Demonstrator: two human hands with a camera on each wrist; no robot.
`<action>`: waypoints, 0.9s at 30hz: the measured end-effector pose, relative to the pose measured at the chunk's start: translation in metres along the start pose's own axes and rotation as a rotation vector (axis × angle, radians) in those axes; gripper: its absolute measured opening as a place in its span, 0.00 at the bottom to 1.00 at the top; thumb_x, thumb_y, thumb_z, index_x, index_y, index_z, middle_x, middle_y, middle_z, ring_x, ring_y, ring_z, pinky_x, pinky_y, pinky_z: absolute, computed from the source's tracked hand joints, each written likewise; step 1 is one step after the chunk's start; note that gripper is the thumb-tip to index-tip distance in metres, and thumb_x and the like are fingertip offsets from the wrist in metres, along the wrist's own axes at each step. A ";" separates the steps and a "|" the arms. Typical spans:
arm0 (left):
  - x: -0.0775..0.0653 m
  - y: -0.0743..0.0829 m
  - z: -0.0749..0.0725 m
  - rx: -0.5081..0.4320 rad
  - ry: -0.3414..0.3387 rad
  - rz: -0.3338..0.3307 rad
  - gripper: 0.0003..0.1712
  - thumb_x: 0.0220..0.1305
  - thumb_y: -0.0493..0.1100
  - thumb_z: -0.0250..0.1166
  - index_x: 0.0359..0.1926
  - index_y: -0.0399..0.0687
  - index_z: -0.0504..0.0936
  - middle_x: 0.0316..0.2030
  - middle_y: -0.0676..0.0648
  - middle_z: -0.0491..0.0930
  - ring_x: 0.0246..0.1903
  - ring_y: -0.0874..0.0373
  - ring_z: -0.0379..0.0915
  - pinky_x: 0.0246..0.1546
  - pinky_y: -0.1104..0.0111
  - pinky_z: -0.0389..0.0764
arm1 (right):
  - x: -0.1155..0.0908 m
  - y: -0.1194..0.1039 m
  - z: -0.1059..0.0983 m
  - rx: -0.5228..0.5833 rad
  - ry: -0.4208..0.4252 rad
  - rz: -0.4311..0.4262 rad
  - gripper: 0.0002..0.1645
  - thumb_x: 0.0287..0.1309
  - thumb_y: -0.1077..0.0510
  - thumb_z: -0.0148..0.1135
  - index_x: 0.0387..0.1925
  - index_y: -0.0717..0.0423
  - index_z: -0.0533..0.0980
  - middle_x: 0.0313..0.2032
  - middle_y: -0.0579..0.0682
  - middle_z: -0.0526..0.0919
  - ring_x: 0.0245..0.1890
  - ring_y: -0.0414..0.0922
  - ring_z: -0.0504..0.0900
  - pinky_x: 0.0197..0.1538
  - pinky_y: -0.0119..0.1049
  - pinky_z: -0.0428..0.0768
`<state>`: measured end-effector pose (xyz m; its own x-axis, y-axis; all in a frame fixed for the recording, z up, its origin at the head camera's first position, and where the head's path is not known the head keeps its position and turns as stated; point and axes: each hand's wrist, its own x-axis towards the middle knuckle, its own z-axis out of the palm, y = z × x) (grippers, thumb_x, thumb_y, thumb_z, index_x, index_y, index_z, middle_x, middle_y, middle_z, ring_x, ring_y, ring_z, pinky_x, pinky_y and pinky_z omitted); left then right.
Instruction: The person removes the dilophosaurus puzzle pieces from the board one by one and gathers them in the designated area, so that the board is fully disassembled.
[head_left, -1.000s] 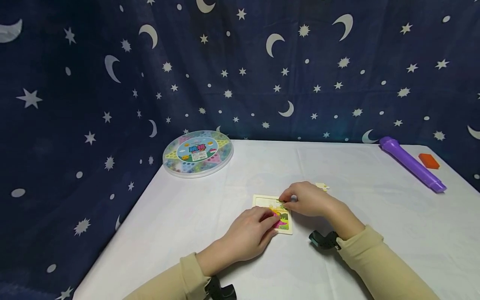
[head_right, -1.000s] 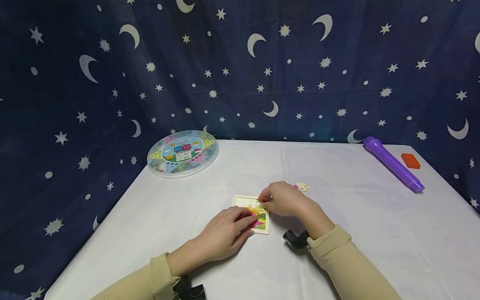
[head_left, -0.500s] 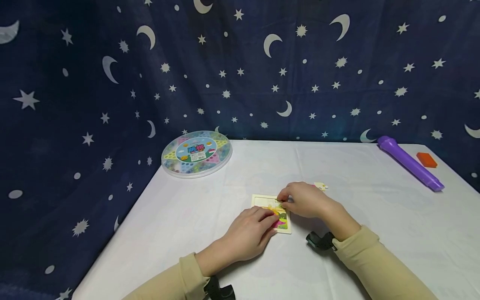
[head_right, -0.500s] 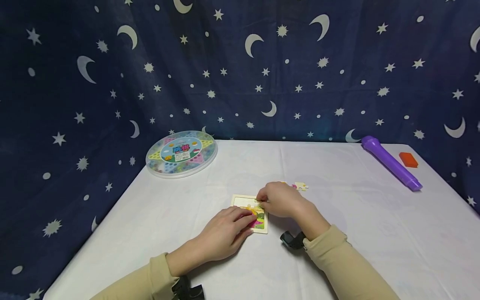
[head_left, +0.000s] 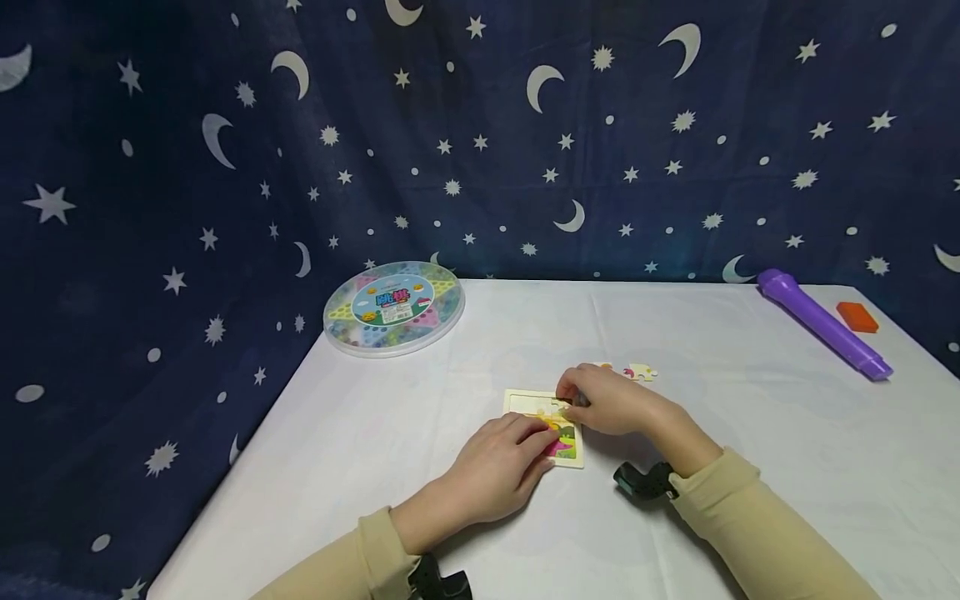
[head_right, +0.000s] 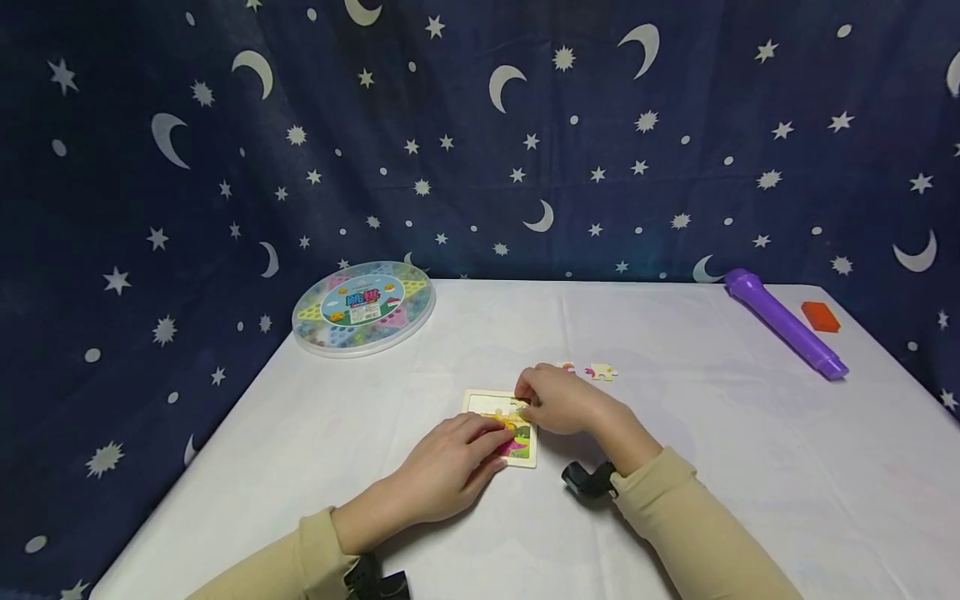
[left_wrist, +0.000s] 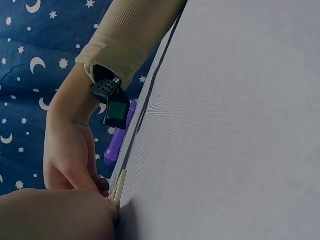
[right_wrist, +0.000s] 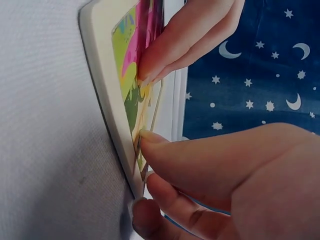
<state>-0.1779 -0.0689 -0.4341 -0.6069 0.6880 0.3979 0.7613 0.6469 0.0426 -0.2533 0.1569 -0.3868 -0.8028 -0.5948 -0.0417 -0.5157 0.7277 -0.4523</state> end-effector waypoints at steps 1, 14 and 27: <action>0.000 0.000 0.000 0.001 0.001 0.002 0.22 0.75 0.52 0.61 0.63 0.49 0.82 0.54 0.51 0.79 0.58 0.58 0.73 0.60 0.62 0.74 | 0.000 0.001 0.000 0.004 0.001 -0.008 0.10 0.62 0.61 0.69 0.43 0.54 0.78 0.37 0.45 0.77 0.38 0.43 0.73 0.46 0.42 0.75; 0.000 -0.001 -0.001 0.013 -0.029 0.005 0.23 0.76 0.53 0.59 0.65 0.50 0.81 0.62 0.51 0.79 0.60 0.57 0.72 0.62 0.62 0.72 | 0.001 0.005 0.001 0.078 0.023 -0.019 0.12 0.61 0.62 0.70 0.43 0.55 0.76 0.39 0.46 0.79 0.35 0.42 0.74 0.43 0.41 0.75; -0.001 -0.001 -0.002 0.004 -0.043 -0.003 0.22 0.76 0.52 0.59 0.64 0.50 0.81 0.62 0.51 0.79 0.60 0.57 0.73 0.62 0.62 0.72 | 0.002 0.002 -0.002 0.132 0.008 0.033 0.13 0.61 0.61 0.71 0.46 0.49 0.79 0.40 0.44 0.81 0.34 0.43 0.76 0.42 0.41 0.76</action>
<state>-0.1774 -0.0708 -0.4329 -0.6183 0.6997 0.3580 0.7588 0.6501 0.0399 -0.2569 0.1577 -0.3860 -0.8213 -0.5682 -0.0517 -0.4455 0.6953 -0.5640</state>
